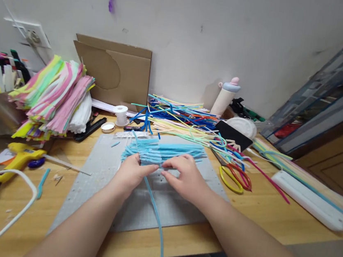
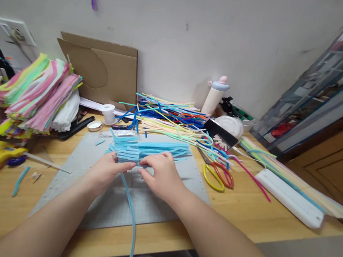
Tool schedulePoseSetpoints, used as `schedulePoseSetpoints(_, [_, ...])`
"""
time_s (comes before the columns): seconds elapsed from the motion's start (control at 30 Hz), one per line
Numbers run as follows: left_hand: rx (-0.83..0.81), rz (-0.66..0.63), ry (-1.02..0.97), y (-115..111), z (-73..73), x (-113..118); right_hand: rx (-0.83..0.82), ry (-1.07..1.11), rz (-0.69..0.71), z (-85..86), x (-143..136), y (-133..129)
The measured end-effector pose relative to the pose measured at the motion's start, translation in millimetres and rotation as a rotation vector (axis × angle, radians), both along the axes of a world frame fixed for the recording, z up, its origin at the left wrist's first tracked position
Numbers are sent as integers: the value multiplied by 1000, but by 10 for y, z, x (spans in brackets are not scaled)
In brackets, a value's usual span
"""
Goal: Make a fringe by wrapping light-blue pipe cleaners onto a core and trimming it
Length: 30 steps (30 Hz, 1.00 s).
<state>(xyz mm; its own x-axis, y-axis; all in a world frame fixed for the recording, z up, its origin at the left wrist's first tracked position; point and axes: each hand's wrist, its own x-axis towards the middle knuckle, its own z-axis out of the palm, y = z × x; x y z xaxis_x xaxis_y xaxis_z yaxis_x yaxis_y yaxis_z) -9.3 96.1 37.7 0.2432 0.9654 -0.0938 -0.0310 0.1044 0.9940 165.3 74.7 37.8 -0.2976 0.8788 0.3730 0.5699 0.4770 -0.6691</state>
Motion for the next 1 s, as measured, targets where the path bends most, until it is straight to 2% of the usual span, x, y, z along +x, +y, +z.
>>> schedulePoseSetpoints(0.17, [9,-67,71,-10,22,4,-520,383,55,-143,-32,77])
schedulePoseSetpoints(0.27, [12,-74,96,-14,25,1,-668,507,77,-138,-31,86])
schedulePoseSetpoints(0.83, [-65,-141,-3,-19,78,-13,-736,624,153,-58,2,84])
schedulePoseSetpoints(1.0, [-78,-181,-27,-10,66,-22,-798,599,174,-41,18,84])
